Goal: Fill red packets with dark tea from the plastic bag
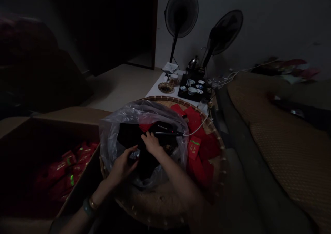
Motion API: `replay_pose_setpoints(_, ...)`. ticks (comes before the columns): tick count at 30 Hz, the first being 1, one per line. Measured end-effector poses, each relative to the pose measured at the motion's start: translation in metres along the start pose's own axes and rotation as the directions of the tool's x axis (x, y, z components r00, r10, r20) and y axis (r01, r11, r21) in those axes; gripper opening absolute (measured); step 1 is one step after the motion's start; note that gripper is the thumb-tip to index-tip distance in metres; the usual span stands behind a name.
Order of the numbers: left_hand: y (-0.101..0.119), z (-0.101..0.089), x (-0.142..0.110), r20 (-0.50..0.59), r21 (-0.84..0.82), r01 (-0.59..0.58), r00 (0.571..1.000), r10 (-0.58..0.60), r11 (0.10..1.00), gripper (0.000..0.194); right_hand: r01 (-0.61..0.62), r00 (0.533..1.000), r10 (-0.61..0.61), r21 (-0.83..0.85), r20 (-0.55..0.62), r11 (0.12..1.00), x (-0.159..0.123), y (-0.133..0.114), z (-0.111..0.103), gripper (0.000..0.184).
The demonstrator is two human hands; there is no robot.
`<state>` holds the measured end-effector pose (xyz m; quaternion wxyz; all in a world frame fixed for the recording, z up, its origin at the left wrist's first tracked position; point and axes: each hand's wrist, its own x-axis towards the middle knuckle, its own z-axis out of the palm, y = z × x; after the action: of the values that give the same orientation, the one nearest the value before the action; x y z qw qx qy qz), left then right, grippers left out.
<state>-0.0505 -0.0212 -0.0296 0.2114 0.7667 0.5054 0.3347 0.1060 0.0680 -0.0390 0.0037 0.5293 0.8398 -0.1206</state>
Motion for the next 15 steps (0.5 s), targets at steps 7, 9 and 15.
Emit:
replay_pose_setpoints(7, 0.001, 0.001, 0.002, -0.023, 0.008, -0.022, 0.999, 0.022, 1.0, 0.037, 0.031, 0.999, -0.03, 0.049, -0.03, 0.998, -0.003, 0.005, 0.004, 0.05)
replay_pose_setpoints(9, 0.0, 0.001, 0.002, -0.03, 0.01, -0.016, 0.999, 0.016, 1.0, 0.037, 0.041, 0.998, -0.037, 0.098, -0.047, 0.994, -0.004, 0.009, 0.007, 0.04)
replay_pose_setpoints(15, -0.004, 0.002, 0.0, -0.028, 0.021, -0.003, 1.0, 0.003, 1.0, 0.036, 0.038, 0.988, 0.016, 0.338, -0.156, 0.94, -0.012, 0.022, 0.018, 0.029)
